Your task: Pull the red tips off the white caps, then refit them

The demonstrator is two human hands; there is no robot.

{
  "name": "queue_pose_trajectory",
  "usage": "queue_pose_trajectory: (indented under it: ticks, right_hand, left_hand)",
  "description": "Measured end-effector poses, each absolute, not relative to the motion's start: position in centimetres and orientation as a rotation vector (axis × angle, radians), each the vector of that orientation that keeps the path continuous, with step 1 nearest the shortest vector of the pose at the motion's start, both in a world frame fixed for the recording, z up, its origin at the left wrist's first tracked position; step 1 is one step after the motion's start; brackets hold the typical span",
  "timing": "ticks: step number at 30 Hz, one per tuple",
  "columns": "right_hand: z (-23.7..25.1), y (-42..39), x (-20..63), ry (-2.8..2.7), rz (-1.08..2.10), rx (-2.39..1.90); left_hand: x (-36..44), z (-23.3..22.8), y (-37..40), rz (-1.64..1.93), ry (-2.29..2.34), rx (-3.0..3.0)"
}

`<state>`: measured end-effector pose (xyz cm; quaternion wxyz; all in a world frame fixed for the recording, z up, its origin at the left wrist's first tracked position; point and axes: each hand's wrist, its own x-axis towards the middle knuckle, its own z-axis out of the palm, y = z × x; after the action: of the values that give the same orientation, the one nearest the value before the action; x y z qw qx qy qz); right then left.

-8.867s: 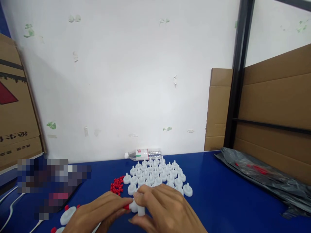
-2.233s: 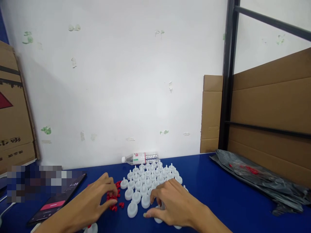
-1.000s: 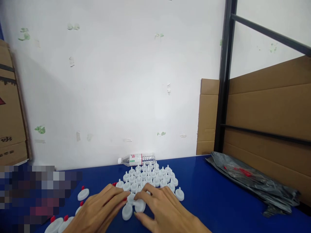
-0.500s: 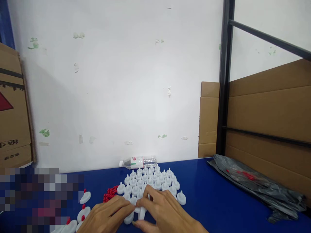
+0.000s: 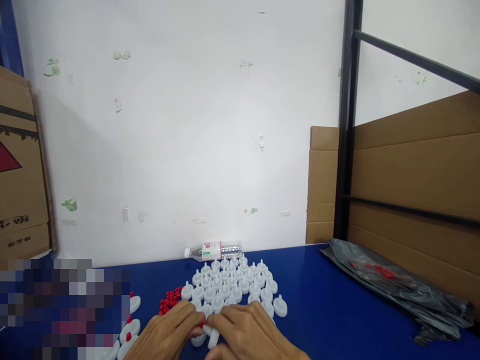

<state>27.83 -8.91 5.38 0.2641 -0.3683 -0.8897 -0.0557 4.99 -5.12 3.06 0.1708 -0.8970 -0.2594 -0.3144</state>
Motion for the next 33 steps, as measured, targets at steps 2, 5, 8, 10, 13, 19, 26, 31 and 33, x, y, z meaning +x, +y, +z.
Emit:
queue_pose_trajectory:
  ticks: [2, 5, 8, 10, 13, 19, 26, 31, 33]
  right_hand:
    - [5.1, -8.7, 27.8, -2.448, -0.201, -0.965]
    - [4.7, -8.2, 27.8, -2.476, -0.284, -0.948]
    - [4.4, -7.8, 27.7, -2.45, -0.324, -0.911]
    - [4.4, -7.8, 27.6, -2.429, -0.313, -0.879]
    - [4.9, -8.1, 27.6, -2.387, -0.231, -0.892]
    - [6.7, -8.9, 28.1, -2.328, -0.139, -0.974]
    - [7.2, -7.7, 28.1, -2.592, -0.221, -0.753]
    - [6.0, -6.9, 27.8, -2.716, -0.336, -0.635]
    - [6.1, -7.0, 27.7, -2.73, -0.361, -0.588]
  left_hand:
    - [4.9, 2.6, -4.8, -0.916, -0.74, -2.583]
    - [5.0, 2.0, -4.4, -0.935, -0.757, -2.604]
    - [5.2, 1.9, -4.4, -0.918, -0.782, -2.602]
    - [5.3, 2.6, -5.0, -0.895, -0.788, -2.597]
    - [5.2, 4.7, -6.2, -0.882, -0.701, -2.58]
    - [2.1, 9.7, -5.8, -1.068, -0.754, -2.547]
    - [-3.7, 10.7, -2.0, -0.269, -1.431, -2.321]
    - [-3.7, 9.9, -1.6, -0.056, -1.523, -2.35]
    - [-3.6, 9.5, -1.6, -0.028, -1.519, -2.329]
